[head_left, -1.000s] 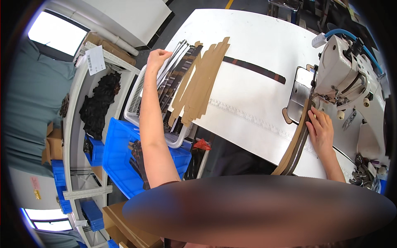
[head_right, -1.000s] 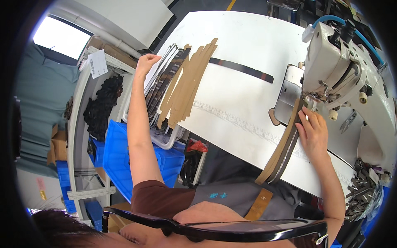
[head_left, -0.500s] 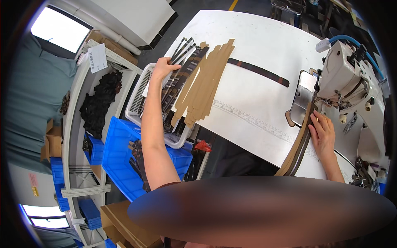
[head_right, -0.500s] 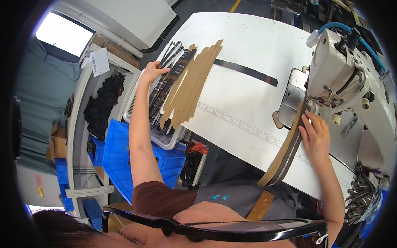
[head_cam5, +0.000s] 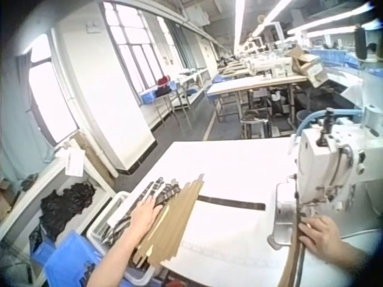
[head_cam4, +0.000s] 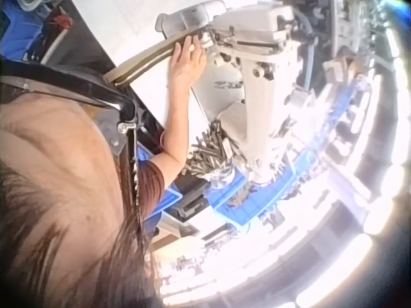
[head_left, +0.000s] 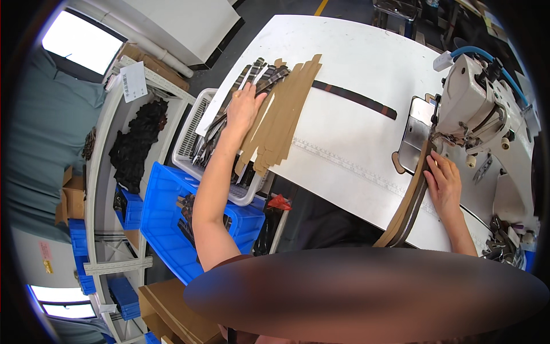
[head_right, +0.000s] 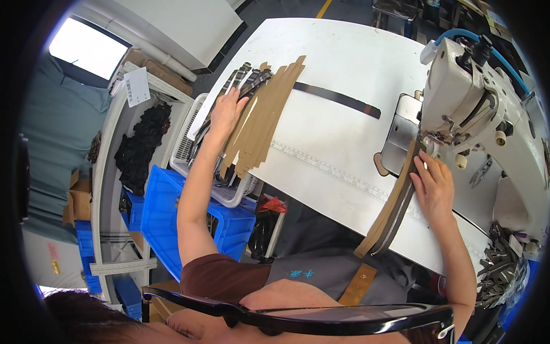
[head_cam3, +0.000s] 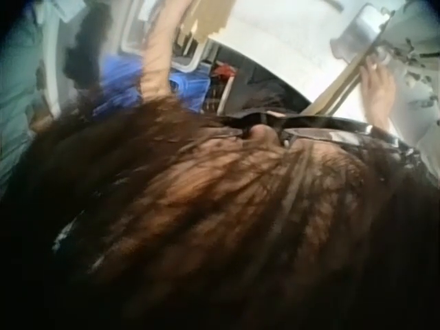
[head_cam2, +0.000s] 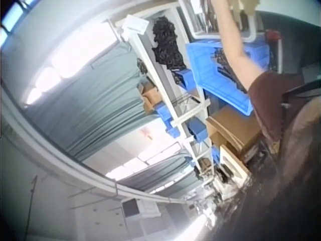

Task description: The recorder uses a sewing machine to attach a fabric strip to a zipper.

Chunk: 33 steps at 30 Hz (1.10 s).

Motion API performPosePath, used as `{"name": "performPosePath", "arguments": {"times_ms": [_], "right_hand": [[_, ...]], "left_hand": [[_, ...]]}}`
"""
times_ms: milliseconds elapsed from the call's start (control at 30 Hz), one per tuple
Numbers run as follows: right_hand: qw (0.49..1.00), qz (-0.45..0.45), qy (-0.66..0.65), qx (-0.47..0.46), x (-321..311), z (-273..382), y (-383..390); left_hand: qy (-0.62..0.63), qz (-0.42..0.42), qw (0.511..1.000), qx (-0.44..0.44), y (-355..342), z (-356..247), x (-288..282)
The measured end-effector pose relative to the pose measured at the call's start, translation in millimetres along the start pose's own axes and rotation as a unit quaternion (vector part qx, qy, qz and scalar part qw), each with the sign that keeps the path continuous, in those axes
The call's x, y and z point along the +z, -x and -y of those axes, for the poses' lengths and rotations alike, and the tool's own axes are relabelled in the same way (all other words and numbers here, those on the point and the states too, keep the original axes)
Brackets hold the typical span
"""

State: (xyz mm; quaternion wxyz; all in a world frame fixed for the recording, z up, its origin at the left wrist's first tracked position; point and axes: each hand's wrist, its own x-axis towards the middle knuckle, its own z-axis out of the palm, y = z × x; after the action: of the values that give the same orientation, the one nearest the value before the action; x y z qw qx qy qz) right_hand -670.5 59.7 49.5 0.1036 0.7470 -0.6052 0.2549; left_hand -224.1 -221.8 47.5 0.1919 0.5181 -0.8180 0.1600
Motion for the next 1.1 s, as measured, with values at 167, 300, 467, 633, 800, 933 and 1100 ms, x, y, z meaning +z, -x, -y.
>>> {"name": "performPosePath", "arguments": {"times_ms": [167, 300, 467, 633, 800, 933, 1100], "right_hand": [[1.0, -0.001, -0.002, 0.0, -1.9, 1.1, -1.3], [1.0, -0.002, -0.003, 0.0, 0.0, 1.6, -0.4], [1.0, -0.003, -0.001, 0.005, -0.2, 2.2, -0.3], [1.0, -0.011, 0.002, -0.002, 0.1, 0.1, 1.3], [1.0, -0.011, -0.003, -0.004, 2.6, -0.9, -0.1], [1.0, -0.011, 0.0, -0.005, 1.9, -0.2, -0.1], [1.0, -0.011, 0.002, -0.009, 1.5, -1.6, 0.6]], "left_hand": [[0.088, -0.066, 0.994, -0.001, -1.9, 12.0, 8.9], [0.24, -0.001, 0.966, -0.099, -19.1, 19.6, 5.5], [0.395, 0.054, 0.886, -0.238, -30.8, 28.9, 10.1], [0.385, 0.061, 0.907, -0.16, -51.7, 9.5, 4.9], [0.256, 0.187, 0.941, -0.117, -76.8, 9.9, 9.8], [0.346, 0.164, 0.91, -0.16, -72.5, 7.1, 11.5], [0.475, 0.145, 0.815, -0.3, -71.8, -3.1, -1.5]]}}
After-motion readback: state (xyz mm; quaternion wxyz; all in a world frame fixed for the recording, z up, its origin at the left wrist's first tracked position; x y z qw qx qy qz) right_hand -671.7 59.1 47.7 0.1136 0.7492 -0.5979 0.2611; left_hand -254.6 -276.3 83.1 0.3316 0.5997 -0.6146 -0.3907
